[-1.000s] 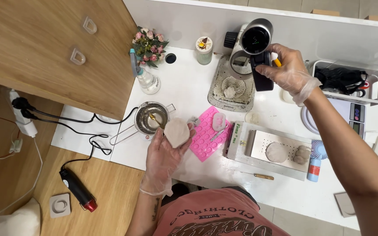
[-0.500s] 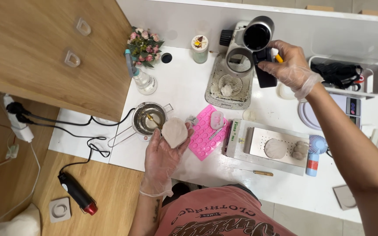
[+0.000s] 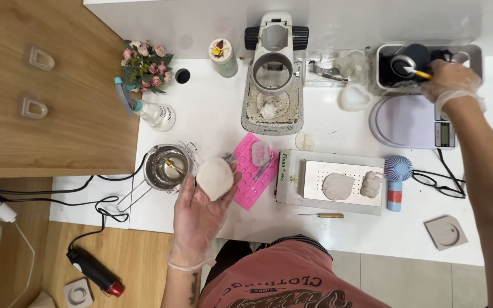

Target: Shaping and texturing wax components for candle making.

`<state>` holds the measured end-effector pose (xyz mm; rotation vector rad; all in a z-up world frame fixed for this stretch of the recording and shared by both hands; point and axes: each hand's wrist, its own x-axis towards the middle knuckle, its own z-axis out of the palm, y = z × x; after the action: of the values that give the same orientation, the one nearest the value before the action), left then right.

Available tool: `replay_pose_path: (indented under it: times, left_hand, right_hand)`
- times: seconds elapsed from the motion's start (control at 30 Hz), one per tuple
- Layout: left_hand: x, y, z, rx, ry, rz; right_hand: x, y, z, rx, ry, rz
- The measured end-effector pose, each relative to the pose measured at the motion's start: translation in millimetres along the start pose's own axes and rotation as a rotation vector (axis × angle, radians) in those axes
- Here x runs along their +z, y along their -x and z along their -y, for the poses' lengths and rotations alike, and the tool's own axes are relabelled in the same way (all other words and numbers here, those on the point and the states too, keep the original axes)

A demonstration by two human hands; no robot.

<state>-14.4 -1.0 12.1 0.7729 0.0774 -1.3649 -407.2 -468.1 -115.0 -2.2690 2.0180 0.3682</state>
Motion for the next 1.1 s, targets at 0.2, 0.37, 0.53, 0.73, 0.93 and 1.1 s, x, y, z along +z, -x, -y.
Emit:
replay_pose_path:
  times: [0.2,0.37,0.53,0.73,0.93,1.1]
  left_hand:
    - [23,-5,12,0.053,0.103,0.036]
    - [31,-1,12,0.109,0.122,0.090]
    - [22,11,4,0.136,0.063,0.148]
    - [-9,25,-12,0.081,0.122,0.282]
    - [-40,39,-34,0.029,0.165,0.335]
    - [-61,53,-60,0.005,0.260,0.363]
  right_hand:
    - [65,-73,-59,-0.199,0.187,-0.250]
    - [102,-117,-63,-0.316,-0.075,-0.436]
    - [106,-47,-85,-0.294,-0.548,-0.584]
    - [-2,278,53,-0.621,-0.899,-0.020]
    - [101,410,198,-0.155,-0.822,0.723]
    - [133,413,277,-0.199,-0.419,0.552]
